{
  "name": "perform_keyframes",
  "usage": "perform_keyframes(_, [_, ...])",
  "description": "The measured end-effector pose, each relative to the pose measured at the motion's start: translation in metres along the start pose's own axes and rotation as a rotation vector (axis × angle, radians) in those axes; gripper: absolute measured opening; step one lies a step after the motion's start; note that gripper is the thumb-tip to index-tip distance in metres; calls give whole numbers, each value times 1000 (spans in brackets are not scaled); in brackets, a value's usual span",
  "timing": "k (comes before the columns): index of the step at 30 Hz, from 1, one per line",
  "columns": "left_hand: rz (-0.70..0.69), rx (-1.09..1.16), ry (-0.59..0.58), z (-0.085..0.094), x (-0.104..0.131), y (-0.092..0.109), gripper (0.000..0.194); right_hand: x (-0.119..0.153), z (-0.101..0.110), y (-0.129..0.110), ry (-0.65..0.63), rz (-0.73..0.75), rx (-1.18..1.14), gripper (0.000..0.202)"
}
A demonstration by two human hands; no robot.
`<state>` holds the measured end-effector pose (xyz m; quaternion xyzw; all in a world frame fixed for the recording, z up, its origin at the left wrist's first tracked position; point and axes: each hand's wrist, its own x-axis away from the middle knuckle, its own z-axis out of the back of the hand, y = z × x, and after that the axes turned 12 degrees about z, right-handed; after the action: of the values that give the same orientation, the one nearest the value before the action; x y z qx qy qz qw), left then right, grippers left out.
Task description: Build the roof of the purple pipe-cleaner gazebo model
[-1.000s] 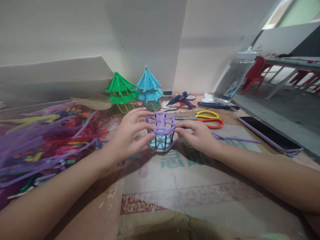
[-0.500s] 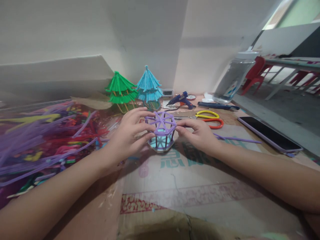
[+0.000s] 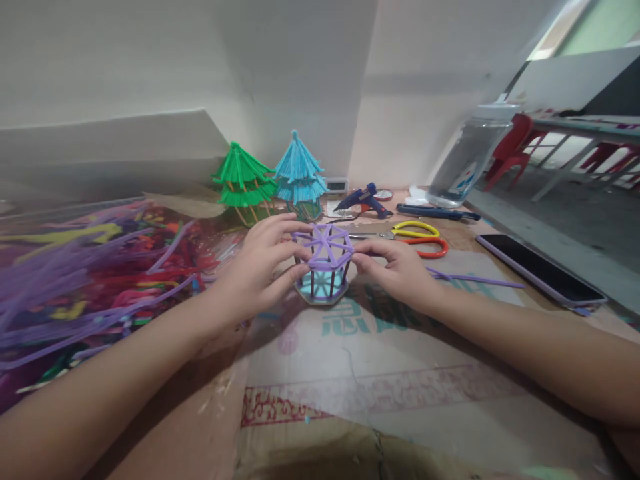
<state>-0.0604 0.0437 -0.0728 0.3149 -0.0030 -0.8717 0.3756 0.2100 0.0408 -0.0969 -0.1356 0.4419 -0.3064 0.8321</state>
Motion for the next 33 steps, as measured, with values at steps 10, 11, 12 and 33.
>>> perform_keyframes(10, [-32,-78,130,10,3,22,16,3,-6,-4,9,95,-9,17])
perform_keyframes(11, [-42,-100,153,8,3,22,14,3,-6,-4,13,105,-11,16])
perform_keyframes(12, [-55,-122,174,6,4,22,13,3,-7,-4,15,114,-11,15])
perform_keyframes(33, [107,33,302,-35,20,0,69,7,-7,-5,51,129,27,13])
